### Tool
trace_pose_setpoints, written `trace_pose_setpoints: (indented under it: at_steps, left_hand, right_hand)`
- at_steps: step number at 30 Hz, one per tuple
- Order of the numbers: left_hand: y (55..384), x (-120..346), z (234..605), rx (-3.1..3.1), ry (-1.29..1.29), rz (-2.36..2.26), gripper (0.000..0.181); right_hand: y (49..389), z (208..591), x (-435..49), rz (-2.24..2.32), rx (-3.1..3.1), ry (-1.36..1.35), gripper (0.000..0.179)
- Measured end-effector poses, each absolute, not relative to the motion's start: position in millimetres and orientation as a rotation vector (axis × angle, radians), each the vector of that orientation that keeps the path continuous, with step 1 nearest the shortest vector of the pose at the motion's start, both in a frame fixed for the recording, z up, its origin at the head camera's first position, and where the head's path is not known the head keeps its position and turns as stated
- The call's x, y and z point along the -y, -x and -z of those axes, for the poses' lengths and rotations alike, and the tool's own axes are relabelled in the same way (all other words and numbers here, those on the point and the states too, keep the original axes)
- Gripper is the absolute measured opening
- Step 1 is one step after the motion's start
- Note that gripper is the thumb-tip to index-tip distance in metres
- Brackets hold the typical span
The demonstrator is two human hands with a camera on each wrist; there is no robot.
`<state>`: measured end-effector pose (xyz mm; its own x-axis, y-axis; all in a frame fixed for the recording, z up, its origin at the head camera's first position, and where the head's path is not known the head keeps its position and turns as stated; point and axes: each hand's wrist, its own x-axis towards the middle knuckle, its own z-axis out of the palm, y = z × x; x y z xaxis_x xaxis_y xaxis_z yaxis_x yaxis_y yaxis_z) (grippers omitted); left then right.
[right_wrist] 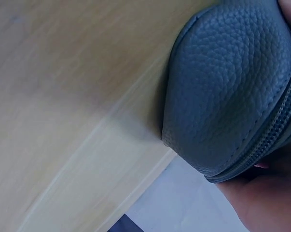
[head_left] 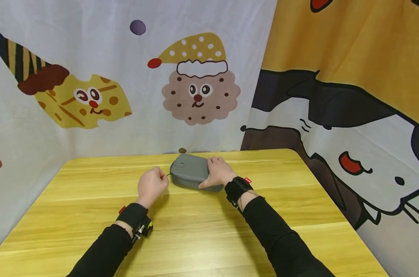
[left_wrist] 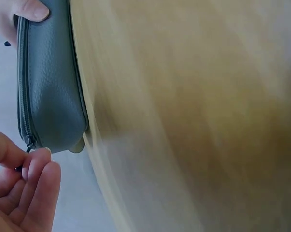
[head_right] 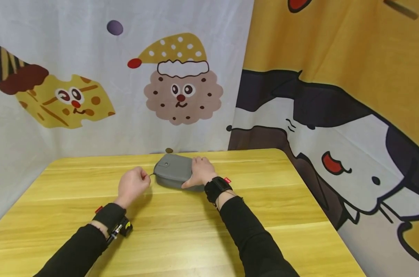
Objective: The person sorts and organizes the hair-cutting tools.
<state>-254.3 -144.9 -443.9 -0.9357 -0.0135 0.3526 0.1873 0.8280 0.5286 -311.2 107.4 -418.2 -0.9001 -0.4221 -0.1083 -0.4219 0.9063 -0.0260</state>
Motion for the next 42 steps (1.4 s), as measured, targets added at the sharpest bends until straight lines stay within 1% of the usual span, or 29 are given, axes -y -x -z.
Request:
trace_pose_setpoints:
  at_steps: [13, 20, 31, 42]
  left_hand:
    - [270, 148, 445, 2.667, 0.146, 0.776, 0.019]
    - [278, 147, 442, 2.662, 0.142, 0.789, 0.013]
    - [289, 143, 439, 2.697, 0.123, 0.767, 0.015]
    - [297, 140, 438, 2.739, 0.098, 0.771, 0.021]
  right_hand:
    - [311, 416, -109, 0.036, -2.936, 0.663, 0.116]
    - [310, 416, -108, 0.043, -2.941, 0.662, 0.115]
    - [310, 419, -109, 0.036, -2.949, 0.662, 0.115]
    - [310, 419, -109, 0.02, -2.956, 0.674, 0.115]
